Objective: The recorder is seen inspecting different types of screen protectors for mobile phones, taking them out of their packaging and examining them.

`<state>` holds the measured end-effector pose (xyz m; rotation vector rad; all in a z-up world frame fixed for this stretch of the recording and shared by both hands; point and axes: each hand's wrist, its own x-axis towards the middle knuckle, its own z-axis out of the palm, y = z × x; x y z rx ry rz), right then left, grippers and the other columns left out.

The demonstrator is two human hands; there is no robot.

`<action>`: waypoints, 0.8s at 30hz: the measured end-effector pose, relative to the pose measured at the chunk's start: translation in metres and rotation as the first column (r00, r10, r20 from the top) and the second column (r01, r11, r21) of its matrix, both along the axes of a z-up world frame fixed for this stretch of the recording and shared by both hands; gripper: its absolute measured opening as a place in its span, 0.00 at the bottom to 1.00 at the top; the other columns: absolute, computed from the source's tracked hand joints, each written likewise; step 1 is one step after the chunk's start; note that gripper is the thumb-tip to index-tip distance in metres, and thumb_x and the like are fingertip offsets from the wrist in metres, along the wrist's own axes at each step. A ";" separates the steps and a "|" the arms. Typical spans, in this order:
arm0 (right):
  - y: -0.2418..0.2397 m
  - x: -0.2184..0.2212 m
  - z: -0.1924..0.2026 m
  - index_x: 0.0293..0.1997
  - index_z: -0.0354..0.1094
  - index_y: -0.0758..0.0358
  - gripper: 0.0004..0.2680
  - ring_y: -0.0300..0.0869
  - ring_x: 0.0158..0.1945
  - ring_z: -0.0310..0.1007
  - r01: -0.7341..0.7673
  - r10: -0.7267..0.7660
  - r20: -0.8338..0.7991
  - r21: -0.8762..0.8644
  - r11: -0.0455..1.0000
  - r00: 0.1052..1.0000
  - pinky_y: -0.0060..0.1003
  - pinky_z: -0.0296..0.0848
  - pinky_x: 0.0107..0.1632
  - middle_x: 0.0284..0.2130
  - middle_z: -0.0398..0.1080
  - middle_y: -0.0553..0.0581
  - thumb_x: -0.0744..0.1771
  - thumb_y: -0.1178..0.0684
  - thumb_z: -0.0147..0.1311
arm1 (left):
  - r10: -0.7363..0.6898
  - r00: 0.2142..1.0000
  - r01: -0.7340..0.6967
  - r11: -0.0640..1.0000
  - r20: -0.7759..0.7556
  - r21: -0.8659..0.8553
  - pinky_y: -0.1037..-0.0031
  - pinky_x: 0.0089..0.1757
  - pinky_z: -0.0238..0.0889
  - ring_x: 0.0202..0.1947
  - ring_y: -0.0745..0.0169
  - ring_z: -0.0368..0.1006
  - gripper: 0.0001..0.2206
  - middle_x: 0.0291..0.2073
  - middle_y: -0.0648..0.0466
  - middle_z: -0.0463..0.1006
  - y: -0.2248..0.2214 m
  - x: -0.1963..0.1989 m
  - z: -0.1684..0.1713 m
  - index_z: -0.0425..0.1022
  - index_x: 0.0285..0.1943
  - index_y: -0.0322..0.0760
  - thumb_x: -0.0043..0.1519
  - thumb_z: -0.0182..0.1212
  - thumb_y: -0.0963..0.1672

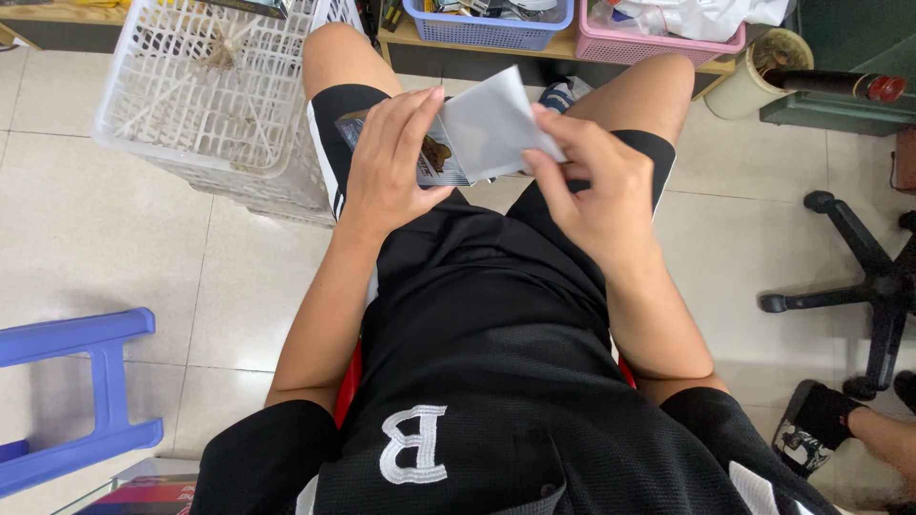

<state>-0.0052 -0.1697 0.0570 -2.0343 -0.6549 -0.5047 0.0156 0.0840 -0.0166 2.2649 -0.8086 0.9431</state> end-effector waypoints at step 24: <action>0.025 0.022 -0.033 0.71 0.57 0.58 0.24 0.47 0.52 0.80 -0.416 0.410 -0.366 0.069 0.907 0.835 0.35 0.83 0.43 0.62 0.68 0.60 0.66 0.58 0.63 | -0.035 0.994 0.023 0.992 -0.104 -0.122 0.57 0.57 0.65 0.58 0.41 0.70 0.48 0.59 0.41 0.69 0.002 -0.029 0.026 0.55 0.69 0.34 0.45 0.89 0.48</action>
